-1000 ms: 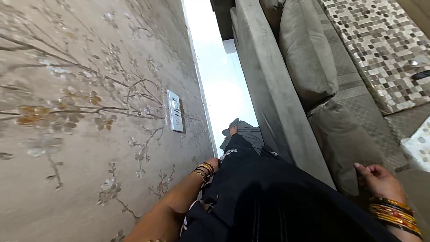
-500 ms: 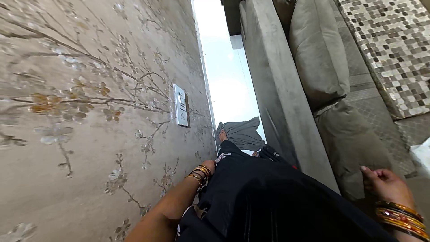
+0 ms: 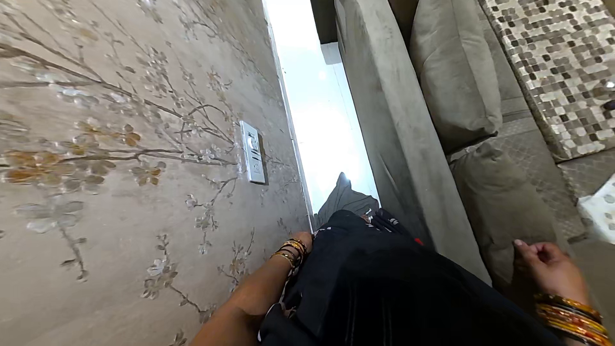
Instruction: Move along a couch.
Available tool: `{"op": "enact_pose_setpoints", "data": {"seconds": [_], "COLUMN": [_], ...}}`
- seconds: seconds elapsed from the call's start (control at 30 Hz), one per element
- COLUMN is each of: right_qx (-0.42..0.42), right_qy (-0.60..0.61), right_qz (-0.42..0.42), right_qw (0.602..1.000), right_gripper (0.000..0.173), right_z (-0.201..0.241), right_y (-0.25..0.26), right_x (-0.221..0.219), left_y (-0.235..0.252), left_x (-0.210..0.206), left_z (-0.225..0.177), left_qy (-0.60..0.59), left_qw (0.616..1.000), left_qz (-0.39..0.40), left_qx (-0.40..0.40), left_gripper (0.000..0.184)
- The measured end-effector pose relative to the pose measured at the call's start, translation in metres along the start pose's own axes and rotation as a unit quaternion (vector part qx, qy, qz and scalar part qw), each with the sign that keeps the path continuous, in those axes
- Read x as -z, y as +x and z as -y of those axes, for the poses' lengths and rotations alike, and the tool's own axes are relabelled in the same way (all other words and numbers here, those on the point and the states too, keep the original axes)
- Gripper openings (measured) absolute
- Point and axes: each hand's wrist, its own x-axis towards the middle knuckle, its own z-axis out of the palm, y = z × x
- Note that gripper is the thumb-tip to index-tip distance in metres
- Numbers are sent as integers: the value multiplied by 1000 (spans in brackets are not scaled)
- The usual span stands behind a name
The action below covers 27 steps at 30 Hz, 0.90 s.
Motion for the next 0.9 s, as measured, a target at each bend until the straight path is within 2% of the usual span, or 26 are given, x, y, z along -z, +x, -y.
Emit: {"op": "enact_pose_setpoints", "data": {"seconds": [0.33,0.57,0.77,0.9], "right_qx": [-36,-39,-26,-18], "right_qy": [-1,-11,-25,-48], "right_qz": [19,14,-15,-46], "right_qw": [999,999,999,998], "right_gripper": [33,33,34,33], "right_z": [7,20,21,26], "right_y": [12,3,-7,-23], "right_x": [4,6,-1,-7], "left_y": [4,9,16,16], "left_x": [-2,-4,4,26], "left_z": [-4,14,32,32], "left_qy": [-109,-145,-95,-59], "left_qw": [991,983,992,996], "left_qz": [-51,-83,-58,-42], "left_qx": [-60,-74,-63,-57], "left_gripper": [40,43,40,40]}}
